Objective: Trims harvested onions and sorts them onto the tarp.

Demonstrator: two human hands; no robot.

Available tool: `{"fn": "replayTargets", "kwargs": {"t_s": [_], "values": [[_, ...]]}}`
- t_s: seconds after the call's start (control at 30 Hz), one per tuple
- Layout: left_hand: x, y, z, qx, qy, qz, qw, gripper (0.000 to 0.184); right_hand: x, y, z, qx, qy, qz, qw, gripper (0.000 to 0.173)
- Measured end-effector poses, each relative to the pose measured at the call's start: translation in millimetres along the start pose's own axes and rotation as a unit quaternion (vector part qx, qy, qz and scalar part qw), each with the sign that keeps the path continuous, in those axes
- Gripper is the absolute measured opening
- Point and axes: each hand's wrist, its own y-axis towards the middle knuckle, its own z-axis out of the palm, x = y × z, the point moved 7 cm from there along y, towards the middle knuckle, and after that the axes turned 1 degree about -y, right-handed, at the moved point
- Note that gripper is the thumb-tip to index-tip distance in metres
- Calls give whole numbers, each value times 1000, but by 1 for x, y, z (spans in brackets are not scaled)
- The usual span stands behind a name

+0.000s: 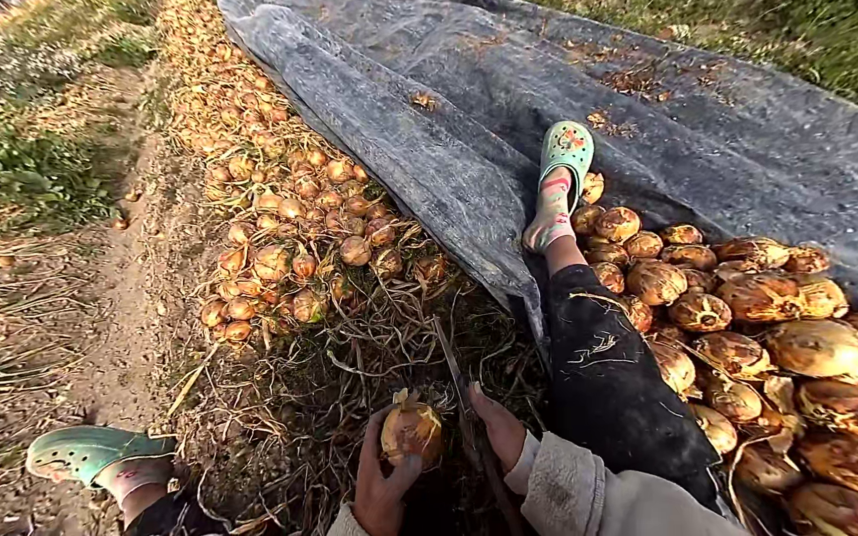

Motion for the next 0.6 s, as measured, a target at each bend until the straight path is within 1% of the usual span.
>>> {"fn": "replayTargets", "kwargs": {"t_s": [0.03,0.07,0.1,0.13,0.17,0.23,0.27,0.3,0.33,0.37,0.43,0.47,0.53,0.6], "values": [[4,-1,1,-7,-43,-31,999,116,2,-3,0,8,-32,-16,999,37],[7,-2,3,-9,-72,-57,996,118,5,-7,1,11,-87,-26,996,57],[9,-4,5,-6,-89,-77,993,117,9,-11,3,18,-134,-32,990,86],[11,-6,7,1,-96,-98,991,116,12,-12,6,22,-167,-59,984,101],[12,-8,8,8,-102,-119,988,114,14,-13,9,22,-187,-102,977,102],[19,-11,6,5,-127,-167,978,106,14,-14,12,32,-203,-159,966,80],[21,-13,4,6,-144,-190,971,98,14,-15,14,44,-208,-156,965,68],[22,-14,3,13,-154,-211,965,91,14,-17,16,62,-210,-132,967,56],[21,-16,2,25,-164,-230,959,85,13,-19,18,83,-210,-92,970,48],[22,-18,1,34,-168,-244,955,81,11,-22,21,98,-208,-53,972,44],[25,-22,-6,38,-140,-239,960,79,5,-25,24,111,-207,10,972,42],[25,-24,-10,36,-93,-211,972,82,0,-25,23,106,-203,33,973,42],[16,-26,-10,45,51,-117,991,90,-12,-21,19,88,-191,63,976,46],[7,-21,-4,51,179,-55,981,94,-18,-21,15,72,-183,82,977,55]]}}
